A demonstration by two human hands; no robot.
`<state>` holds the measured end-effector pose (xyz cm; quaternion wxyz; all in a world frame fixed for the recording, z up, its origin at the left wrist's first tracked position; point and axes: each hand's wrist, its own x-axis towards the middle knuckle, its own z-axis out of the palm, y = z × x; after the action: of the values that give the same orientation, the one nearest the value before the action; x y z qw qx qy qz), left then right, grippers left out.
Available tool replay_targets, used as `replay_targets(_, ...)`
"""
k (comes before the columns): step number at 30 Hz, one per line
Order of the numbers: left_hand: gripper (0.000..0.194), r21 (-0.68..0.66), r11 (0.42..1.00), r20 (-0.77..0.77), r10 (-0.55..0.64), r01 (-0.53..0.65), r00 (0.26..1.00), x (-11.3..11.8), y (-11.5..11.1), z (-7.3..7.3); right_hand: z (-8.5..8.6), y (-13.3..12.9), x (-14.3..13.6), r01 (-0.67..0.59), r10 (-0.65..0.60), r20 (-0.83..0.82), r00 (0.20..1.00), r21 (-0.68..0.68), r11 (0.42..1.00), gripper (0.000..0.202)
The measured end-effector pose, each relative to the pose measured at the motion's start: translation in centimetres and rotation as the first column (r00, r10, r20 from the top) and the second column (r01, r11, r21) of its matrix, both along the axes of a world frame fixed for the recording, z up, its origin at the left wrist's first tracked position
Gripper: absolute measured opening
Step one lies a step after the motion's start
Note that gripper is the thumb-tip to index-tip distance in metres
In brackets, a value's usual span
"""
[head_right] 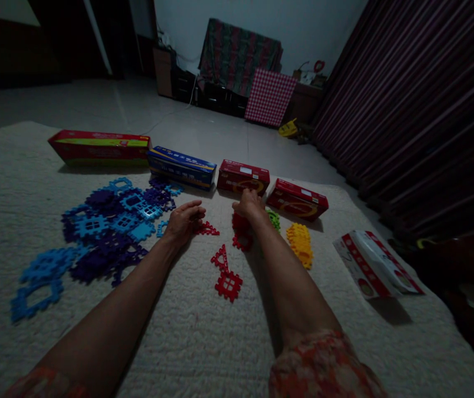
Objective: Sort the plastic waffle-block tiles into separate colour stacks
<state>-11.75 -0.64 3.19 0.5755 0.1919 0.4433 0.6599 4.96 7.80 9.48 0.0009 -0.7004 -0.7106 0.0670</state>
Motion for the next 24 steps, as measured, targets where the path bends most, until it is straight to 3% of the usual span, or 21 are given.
replay_targets(11, 0.037, -0.003, 1.0, 0.008, -0.008, 0.008, 1.0, 0.0, -0.1, 0.1, -0.9, 0.4, 0.1, -0.051, 0.051, 0.004, 0.999, 0.043, 0.998, 0.046)
replay_targets(13, 0.037, 0.006, 1.0, 0.005, -0.01, 0.01, 1.0, 0.0, -0.1, 0.0, -0.4, -0.6, 0.4, -0.082, 0.084, -0.007, 0.996, 0.129, 0.988, 0.045)
replay_targets(16, 0.038, 0.013, 1.0, -0.001, -0.006, 0.006, 1.0, 0.0, 0.0, -0.1, 0.7, -3.5, 1.6, -0.203, 0.229, -0.046, 0.972, 0.314, 0.927, 0.038)
replay_targets(20, 0.038, 0.021, 1.0, -0.003, -0.01, 0.01, 1.0, 0.0, 0.0, -0.4, 1.3, -8.4, 3.9, -0.348, 0.358, -0.052, 0.932, 0.141, 0.927, 0.016)
replay_targets(24, 0.04, 0.026, 1.0, -0.012, -0.012, 0.012, 1.0, 0.0, 0.1, -0.5, -0.2, -11.1, 5.2, -0.402, 0.402, -0.012, 0.916, 0.026, 0.915, 0.01)
